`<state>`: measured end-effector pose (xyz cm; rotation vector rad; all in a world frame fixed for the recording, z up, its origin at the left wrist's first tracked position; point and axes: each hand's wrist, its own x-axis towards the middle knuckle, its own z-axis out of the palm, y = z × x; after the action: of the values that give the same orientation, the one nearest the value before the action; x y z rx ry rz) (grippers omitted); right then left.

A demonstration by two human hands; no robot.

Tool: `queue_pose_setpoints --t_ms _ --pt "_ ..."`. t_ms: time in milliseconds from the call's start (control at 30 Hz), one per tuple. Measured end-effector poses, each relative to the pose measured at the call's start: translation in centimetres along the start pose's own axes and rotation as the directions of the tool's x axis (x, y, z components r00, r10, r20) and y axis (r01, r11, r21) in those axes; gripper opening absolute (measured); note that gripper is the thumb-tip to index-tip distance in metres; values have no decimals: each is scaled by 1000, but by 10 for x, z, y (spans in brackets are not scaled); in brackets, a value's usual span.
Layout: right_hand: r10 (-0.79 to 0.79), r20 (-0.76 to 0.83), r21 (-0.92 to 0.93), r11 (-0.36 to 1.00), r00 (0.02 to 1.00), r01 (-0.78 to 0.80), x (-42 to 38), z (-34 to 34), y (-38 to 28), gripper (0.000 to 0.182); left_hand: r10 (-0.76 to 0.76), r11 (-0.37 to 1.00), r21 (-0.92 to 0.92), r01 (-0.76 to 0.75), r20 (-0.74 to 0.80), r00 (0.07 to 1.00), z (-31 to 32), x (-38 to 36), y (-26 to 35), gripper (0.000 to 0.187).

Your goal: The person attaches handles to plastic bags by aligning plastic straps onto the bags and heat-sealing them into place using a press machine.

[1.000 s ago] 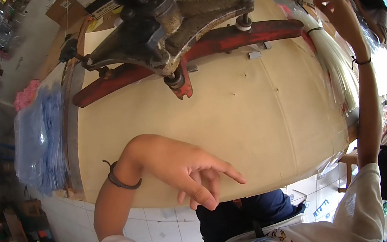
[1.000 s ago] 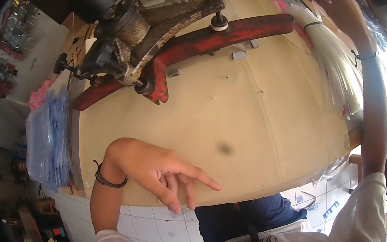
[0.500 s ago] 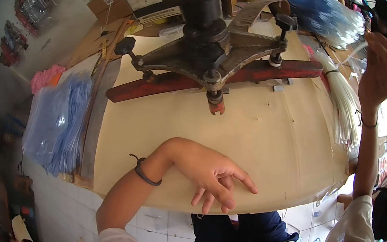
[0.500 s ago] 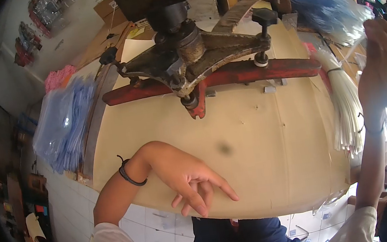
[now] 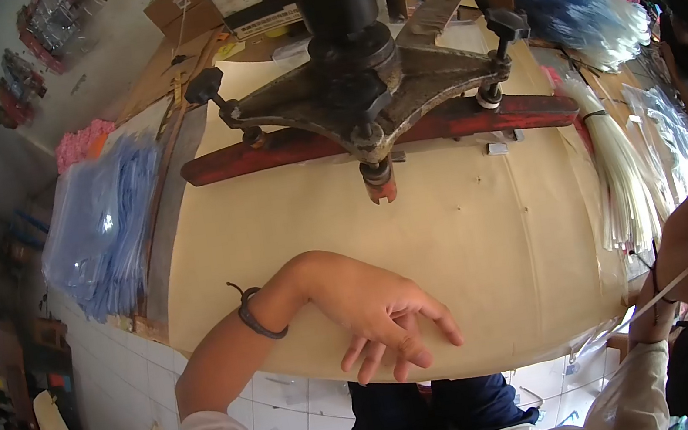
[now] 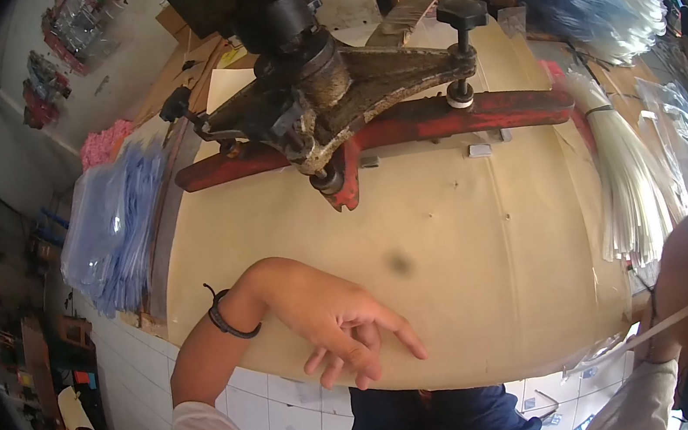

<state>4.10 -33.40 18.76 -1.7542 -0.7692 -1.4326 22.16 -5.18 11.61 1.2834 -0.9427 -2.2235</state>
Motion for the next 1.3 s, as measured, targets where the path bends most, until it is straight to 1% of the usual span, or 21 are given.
queue_pose_setpoints --t_ms 33,100,167,200,233,267,300,367,433,533,567,633,700,733,800,833,933,1033,1133,1233,1300 --pt "91 -17 83 993 996 -89 -5 11 -3 19 2 1000 -8 -2 -9 1000 1 0 0 68" --pt "195 69 248 946 978 -207 -19 34 -1 18 121 992 54 -114 -126 985 9 7 1 68" --pt "284 167 392 859 944 -328 -35 50 2 23 219 973 117 -198 -211 953 17 14 4 67" --pt "278 251 410 837 927 -362 -39 51 7 23 260 963 142 -231 -245 934 21 19 6 66" --pt "219 367 423 826 904 -372 -42 51 11 24 302 950 168 -263 -279 912 22 21 7 65" --pt "161 455 434 819 876 -376 -45 51 16 24 304 947 186 -262 -257 917 21 21 6 62" --pt "114 492 452 814 863 -366 -48 55 18 25 306 944 203 -261 -234 923 20 21 6 59" --pt "25 467 480 832 884 -277 -50 68 18 26 321 932 242 -270 -210 923 19 21 6 50" --pt "-10 429 501 835 903 -229 -60 74 19 26 349 917 277 -288 -206 914 22 22 6 40" --pt "52 498 380 884 865 -272 -56 72 20 17 369 913 239 -330 -146 918 19 25 -2 28" --pt "64 450 294 931 891 -215 -61 75 23 26 368 911 247 -331 -126 921 18 25 -4 27" --pt "43 529 175 972 847 -159 -60 77 32 27 367 905 263 -333 -87 926 15 27 -8 26" --pt "59 622 63 990 781 -125 -55 77 37 26 303 929 247 -277 -73 950 15 23 -4 27" --pt "66 651 53 990 756 -133 -56 79 38 26 271 938 240 -248 -66 960 15 21 -2 28" --pt "78 707 36 989 702 -146 -60 85 42 24 268 930 271 -249 -36 963 14 17 1 33" --pt "75 752 33 988 655 -150 -63 85 44 24 267 925 284 -250 -21 963 14 16 1 35" --pt "21 803 80 986 595 -143 -67 88 47 24 257 950 203 -239 -69 964 13 13 -3 39" --pt "-14 833 121 980 553 -157 -63 88 47 24 255 960 135 -244 -67 965 7 12 -9 42" --pt "-24 836 148 972 549 -182 -66 90 46 24 226 958 198 -205 -92 970 5 5 -4 41" --pt "-25 872 111 983 489 -147 -71 88 47 22 173 975 173 -140 -191 966 5 -5 1 42" --pt "-18 864 101 985 503 -139 -71 89 48 20 144 981 158 -112 -208 967 4 -7 2 41"
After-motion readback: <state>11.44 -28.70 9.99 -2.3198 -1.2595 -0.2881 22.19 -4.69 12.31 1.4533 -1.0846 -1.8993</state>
